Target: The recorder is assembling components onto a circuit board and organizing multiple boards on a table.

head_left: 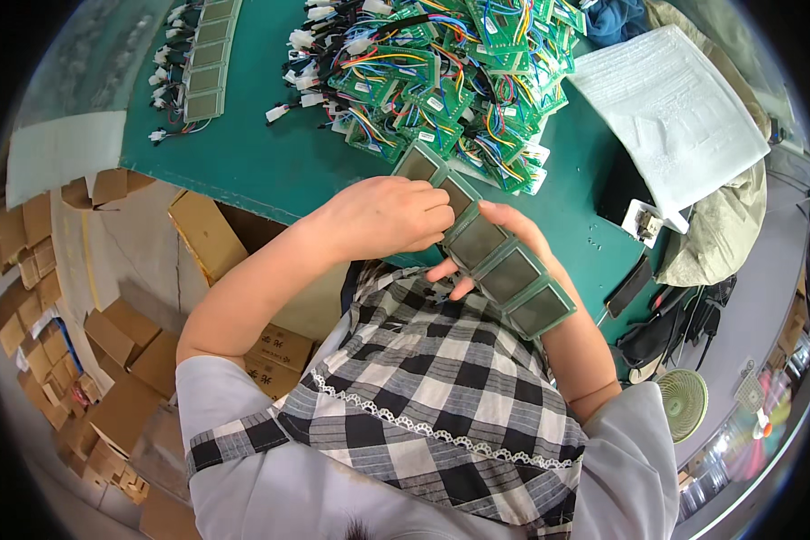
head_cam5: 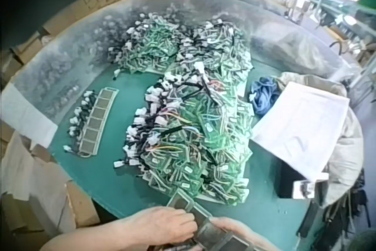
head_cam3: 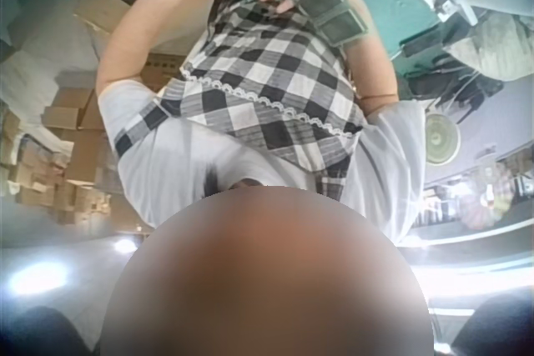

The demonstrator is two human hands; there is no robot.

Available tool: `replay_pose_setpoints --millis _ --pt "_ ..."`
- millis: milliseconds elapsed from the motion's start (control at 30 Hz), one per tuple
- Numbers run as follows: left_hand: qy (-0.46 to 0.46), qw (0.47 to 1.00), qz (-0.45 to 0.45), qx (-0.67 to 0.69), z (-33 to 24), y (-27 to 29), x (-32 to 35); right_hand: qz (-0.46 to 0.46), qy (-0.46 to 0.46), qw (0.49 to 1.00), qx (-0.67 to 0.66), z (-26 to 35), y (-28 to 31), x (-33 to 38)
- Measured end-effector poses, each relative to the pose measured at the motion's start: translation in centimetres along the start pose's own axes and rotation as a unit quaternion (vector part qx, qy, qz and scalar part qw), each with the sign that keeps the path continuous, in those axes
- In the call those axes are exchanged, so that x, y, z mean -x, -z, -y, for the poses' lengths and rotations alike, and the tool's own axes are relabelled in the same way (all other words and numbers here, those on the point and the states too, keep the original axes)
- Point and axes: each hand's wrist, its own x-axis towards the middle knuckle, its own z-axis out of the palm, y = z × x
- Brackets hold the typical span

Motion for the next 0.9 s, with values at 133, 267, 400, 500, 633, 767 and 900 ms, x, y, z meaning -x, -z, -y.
replay_pose_setpoints --millis 133,267,400,500,633,767,900 --pt "-0.003 1.0 -0.002 0.011 0.1 0.0 0.0 -0.011 -0.005 1.0 0.006 -0.2 0.0 0.1" --pt "-0.004 1.0 -0.007 0.016 0.0 -0.2 -0.1 -0.044 0.0 0.998 0.05 -0.2 0.0 0.4" --pt "0.04 0.997 -0.053 0.045 -0.1 -0.8 0.4 -0.036 0.023 0.998 0.048 0.0 -0.7 0.7" --pt "0.08 0.989 -0.065 0.104 -0.5 -0.4 0.5 -0.004 0.021 1.0 0.01 -0.3 0.0 0.2" --pt "0.116 0.987 -0.012 0.114 0.1 0.1 0.4 -0.011 0.013 1.0 -0.026 -0.3 -0.5 -0.4" --pt "0.142 0.977 0.046 0.149 0.3 1.1 0.5 0.002 0.005 1.0 -0.005 0.1 -0.3 -0.7" --pt "0.102 0.993 -0.046 -0.043 0.3 0.8 2.1 0.019 0.011 1.0 0.019 -0.1 0.7 -1.3"
